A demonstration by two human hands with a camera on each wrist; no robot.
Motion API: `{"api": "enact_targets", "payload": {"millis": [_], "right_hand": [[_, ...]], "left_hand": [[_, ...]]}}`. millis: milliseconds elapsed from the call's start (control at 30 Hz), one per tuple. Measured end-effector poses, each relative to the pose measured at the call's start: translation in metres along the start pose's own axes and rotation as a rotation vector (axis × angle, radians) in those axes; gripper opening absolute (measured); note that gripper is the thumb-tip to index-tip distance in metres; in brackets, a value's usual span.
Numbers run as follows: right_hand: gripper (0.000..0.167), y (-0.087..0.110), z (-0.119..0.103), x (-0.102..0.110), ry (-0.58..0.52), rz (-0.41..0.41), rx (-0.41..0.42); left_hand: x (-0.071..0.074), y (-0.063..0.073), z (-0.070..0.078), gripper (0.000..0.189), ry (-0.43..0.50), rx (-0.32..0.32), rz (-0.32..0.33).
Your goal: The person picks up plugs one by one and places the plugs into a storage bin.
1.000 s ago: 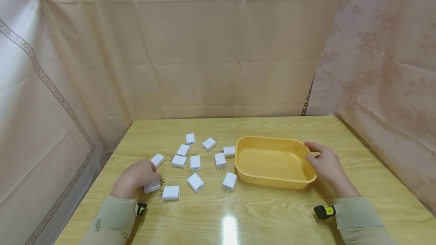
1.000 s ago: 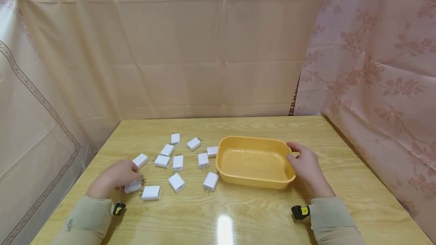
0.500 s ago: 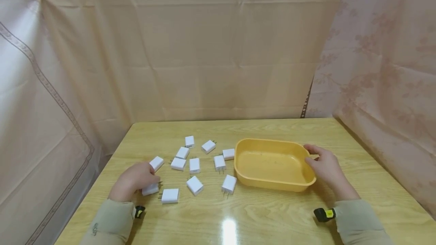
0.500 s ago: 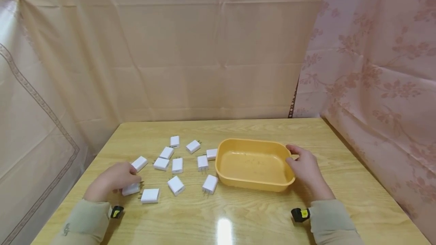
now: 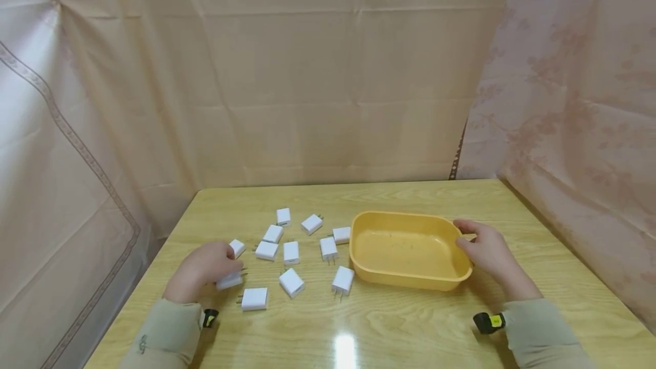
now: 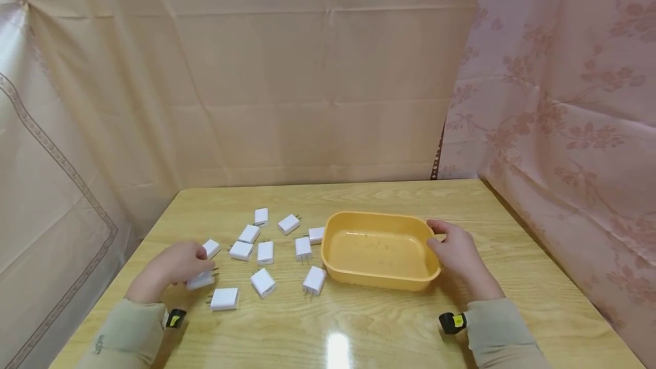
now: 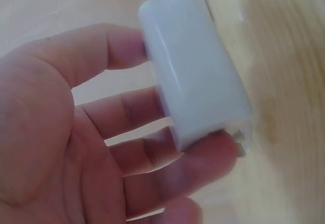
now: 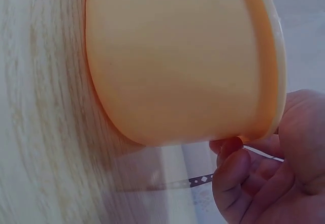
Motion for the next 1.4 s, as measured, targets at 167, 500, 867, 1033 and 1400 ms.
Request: {"api": "enact_targets", "payload": {"millis": [167,500,867,1033,1400], "right_hand": [[0.047,0.001,-0.002,0.0,-0.007,-0.017,0.003],[0.048,0.001,-0.002,0.001,-0.018,-0.035,-0.003],[0.049,0.002,-0.002,0.0,-0.037,-0.04,-0.001],[0.05,0.003,-0.002,0.0,-0.042,-0.052,-0.007],[0.05,0.004,-0.003,-0.001,-0.061,-0.037,0.008]], "left_hand": [[0.004,-0.002,0.008,0.021,0.0,-0.028,0.02],[0.013,-0.009,0.038,0.026,0.013,-0.065,0.084],[0.018,-0.023,0.082,0.03,-0.019,-0.158,0.18],[0.019,-0.029,0.104,0.032,-0.045,-0.236,0.237],[0.008,-0.041,0.147,0.031,-0.069,-0.288,0.243]]}}
Point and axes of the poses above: each hand's wrist, its own y-axis away from the middle knuckle, its own x-axis out of the back of the hand, z = x × y, the point moved 7 cm from there along -y, towards the middle knuckle, and after that the axes turned 15 degrees about -z, right-handed, at the moved point
